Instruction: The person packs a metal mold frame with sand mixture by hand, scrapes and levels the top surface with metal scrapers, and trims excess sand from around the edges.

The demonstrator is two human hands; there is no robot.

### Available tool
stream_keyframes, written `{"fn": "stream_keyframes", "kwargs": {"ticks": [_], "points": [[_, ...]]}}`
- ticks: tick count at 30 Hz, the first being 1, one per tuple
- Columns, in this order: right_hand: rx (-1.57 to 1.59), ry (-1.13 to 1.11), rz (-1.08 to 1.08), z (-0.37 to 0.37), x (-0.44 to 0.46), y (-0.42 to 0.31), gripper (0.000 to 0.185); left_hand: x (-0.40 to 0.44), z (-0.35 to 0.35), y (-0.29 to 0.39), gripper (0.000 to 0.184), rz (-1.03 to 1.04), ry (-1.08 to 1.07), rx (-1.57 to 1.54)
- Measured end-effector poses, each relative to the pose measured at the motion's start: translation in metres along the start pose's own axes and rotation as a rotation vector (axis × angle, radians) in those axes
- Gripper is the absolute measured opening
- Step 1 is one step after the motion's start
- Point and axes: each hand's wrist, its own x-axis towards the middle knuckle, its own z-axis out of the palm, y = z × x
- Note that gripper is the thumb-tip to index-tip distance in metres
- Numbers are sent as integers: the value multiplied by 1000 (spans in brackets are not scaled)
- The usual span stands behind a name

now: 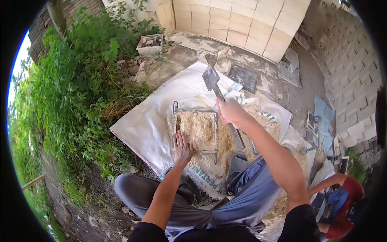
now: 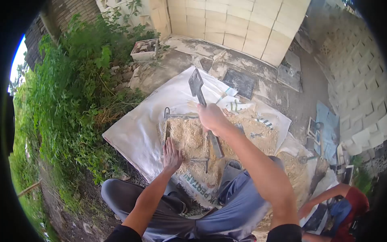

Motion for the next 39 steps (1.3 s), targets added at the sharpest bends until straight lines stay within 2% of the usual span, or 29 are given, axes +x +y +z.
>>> {"fn": "stream_keyframes", "kwargs": {"ticks": [3, 6, 8, 10, 12, 14, 15, 16, 18, 22, 24, 25, 26, 28, 30, 32, 34, 36, 39], "points": [[383, -70, 41, -19, -1, 2, 36, 22, 10, 18, 72, -54, 66, 30], [388, -95, 57, -32, 6, 14, 33, 44, 24, 38, 72, -97, 70, 106], [519, -95, 72, -39, -3, 11, 31, 58, 29, 56, 70, -73, 69, 51], [800, -229, 204, -49, -3, 15, 30, 70, 24, 75, 69, -97, 31, -74], [854, -206, 235, -54, -11, 10, 29, 73, 24, 85, 66, -96, 57, 15], [913, -195, 262, -54, -10, 10, 29, 70, 19, 91, 58, -38, 50, 3], [854, -171, 232, -54, -7, 13, 28, 66, 28, 87, 50, 17, 77, -152], [796, -144, 200, -53, -6, 14, 27, 59, 39, 83, 50, 6, 82, -137], [913, -189, 210, -53, -7, 11, 27, 49, 50, 75, 52, 306, 79, -256], [877, -220, 189, -48, -10, 10, 24, 44, 30, 62, 53, 370, -47, -229], [854, -212, 196, -47, -13, 8, 24, 38, -6, 56, 60, 113, 41, 95], [862, -245, 195, -46, -15, 10, 25, 40, -11, 45, 69, -18, -28, 231], [874, -277, 194, -44, -16, 11, 26, 39, -14, 32, 69, -19, -26, 235], [855, -284, 190, -38, -14, 12, 26, 36, -20, 10, 72, -64, -53, -35], [843, -281, 188, -32, -15, 9, 26, 42, -17, 4, 76, -53, -96, -66], [788, -218, 163, -23, -20, 1, 25, 50, -3, 8, 79, -207, -40, -219], [818, -220, 184, -16, -18, -1, 26, 62, 0, 15, 85, -246, -70, -177], [845, -225, 205, -12, -17, 0, 26, 71, -1, 18, 88, -388, -173, -147], [720, -226, 137, -8, -14, -1, 27, 65, -12, 22, 80, -387, -157, -98]]}}
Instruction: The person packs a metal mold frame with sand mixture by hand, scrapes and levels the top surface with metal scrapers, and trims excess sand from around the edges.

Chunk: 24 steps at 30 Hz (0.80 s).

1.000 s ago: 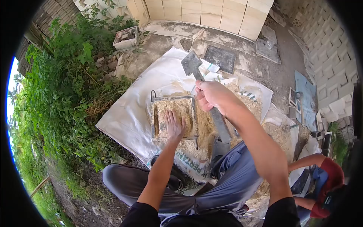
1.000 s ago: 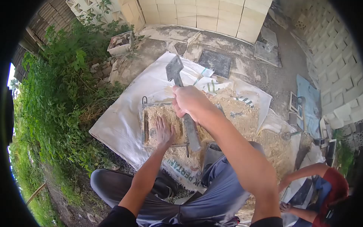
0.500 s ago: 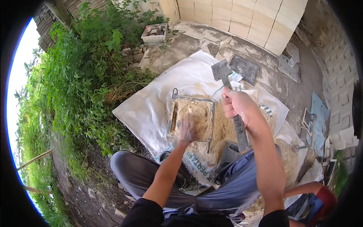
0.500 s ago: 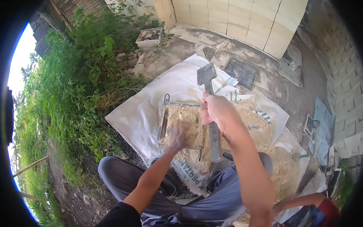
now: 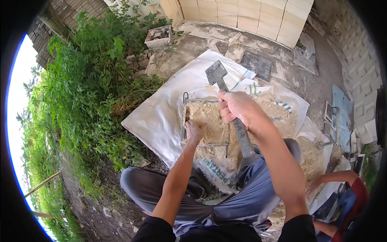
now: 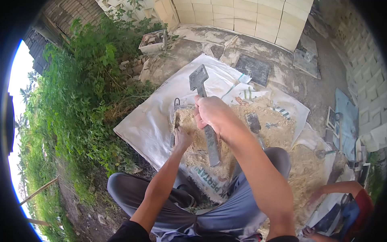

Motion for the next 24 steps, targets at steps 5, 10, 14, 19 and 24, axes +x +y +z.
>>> {"fn": "stream_keyframes", "kwargs": {"ticks": [5, 10, 14, 19, 24], "points": [[-27, 3, -4, 10, -3, 0, 29, -29, 7, -5, 68, -96, 72, 119], [-68, 33, -108, 17, -10, 11, 33, -33, -17, -3, 74, -91, -59, -1], [-289, 64, -452, 18, 24, 52, 33, -69, -12, -45, 72, -51, -220, -210], [-633, 209, -556, 5, 99, 126, 45, -101, 2, -57, 60, 282, 117, 120], [-1186, -14, -485, -9, 79, 146, 44, -39, -21, -90, 45, -270, 284, -372]]}}
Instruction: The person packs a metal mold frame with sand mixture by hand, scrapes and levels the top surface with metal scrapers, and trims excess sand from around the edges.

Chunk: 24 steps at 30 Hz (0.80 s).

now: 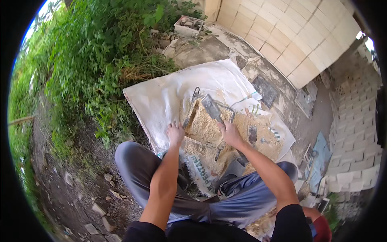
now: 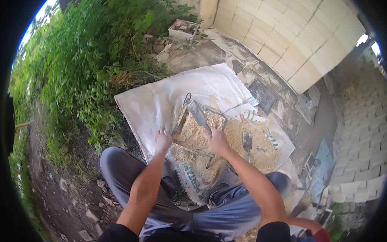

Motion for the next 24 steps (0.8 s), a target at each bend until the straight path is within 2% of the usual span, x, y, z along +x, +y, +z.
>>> {"fn": "stream_keyframes", "kwargs": {"ticks": [1, 2, 3, 4, 5, 7, 9, 13, 15, 16, 19, 21, 24], "points": [[-18, -27, -7, 6, -3, 5, 44, 10, 8, -13, 40, -237, -148, -351], [-37, -43, -84, 13, -3, 8, 44, 11, 21, -24, 40, -262, -138, -366], [-57, -61, -166, 17, 1, 12, 44, 12, 37, -29, 37, -300, -165, -545], [-69, -91, -173, 27, 1, 19, 44, 7, 46, -33, 33, -341, -195, -720], [-104, -143, -151, 36, 4, 25, 43, 4, 52, -38, 33, -370, -181, -736], [-140, -213, -126, 59, 1, 50, 43, -6, 45, -38, 33, -620, -275, -1181], [-382, -368, -62, 73, 5, 65, 45, -7, 36, -36, 31, -655, -266, -1176], [-319, -438, -18, 66, 1, 64, 45, -1, 25, -32, 30, -693, -323, -1138], [-6, -216, -120, 66, -2, 62, 46, 4, 28, -34, 28, -707, -348, -1090], [-2, -227, -118, 65, -1, 61, 46, 8, 33, -37, 27, -736, -327, -1099], [-71, -256, -147, 61, -1, 69, 45, 5, 21, -21, 24, -789, -272, -1123], [-372, -364, -202, 71, 3, 91, 44, 8, 24, -24, 24, -814, -298, -1150], [-328, -416, -153, 57, 9, 77, 42, 10, 34, -36, 24, -787, -317, -1186]]}}
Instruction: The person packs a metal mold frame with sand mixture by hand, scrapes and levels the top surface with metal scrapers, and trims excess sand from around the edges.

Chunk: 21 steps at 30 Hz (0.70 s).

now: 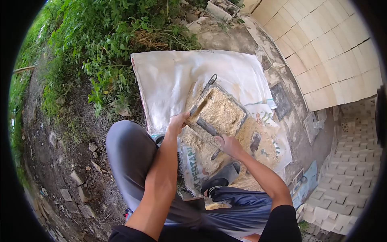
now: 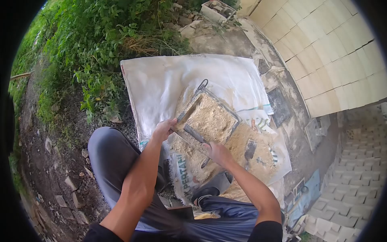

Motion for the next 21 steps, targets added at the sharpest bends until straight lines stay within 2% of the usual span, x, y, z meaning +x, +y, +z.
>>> {"fn": "stream_keyframes", "kwargs": {"ticks": [1, 3, 7, 9, 12, 13, 15, 17, 19, 21], "points": [[-4, 3, 0, -3, -1, -5, 42, 4, 0, 1, 24, 3, -4, -2], [154, 250, -25, 1, -8, -15, 47, 4, -2, 0, 23, -15, -18, 6], [205, 272, -24, 14, -2, -9, 49, -6, 4, 5, 22, -25, 28, 35], [-83, 77, -33, 16, 5, -1, 46, -13, 0, 9, 22, -22, 30, 70], [31, -22, 45, -6, 3, -6, 46, -17, 6, 11, 24, -13, -9, 44], [33, -21, 48, -11, 3, -8, 46, -12, 4, 12, 24, -14, -10, 46], [157, 194, -44, -11, -7, -8, 51, -5, -2, 5, 24, 14, 8, 33], [153, 183, -32, -2, -17, 6, 53, -2, 2, -4, 25, 15, 9, 24], [151, 195, -32, 10, -22, 22, 54, -1, 6, -3, 25, 52, 141, 130], [-80, 23, 34, 12, -20, 28, 49, -7, 6, 1, 25, 82, 164, 180]]}}
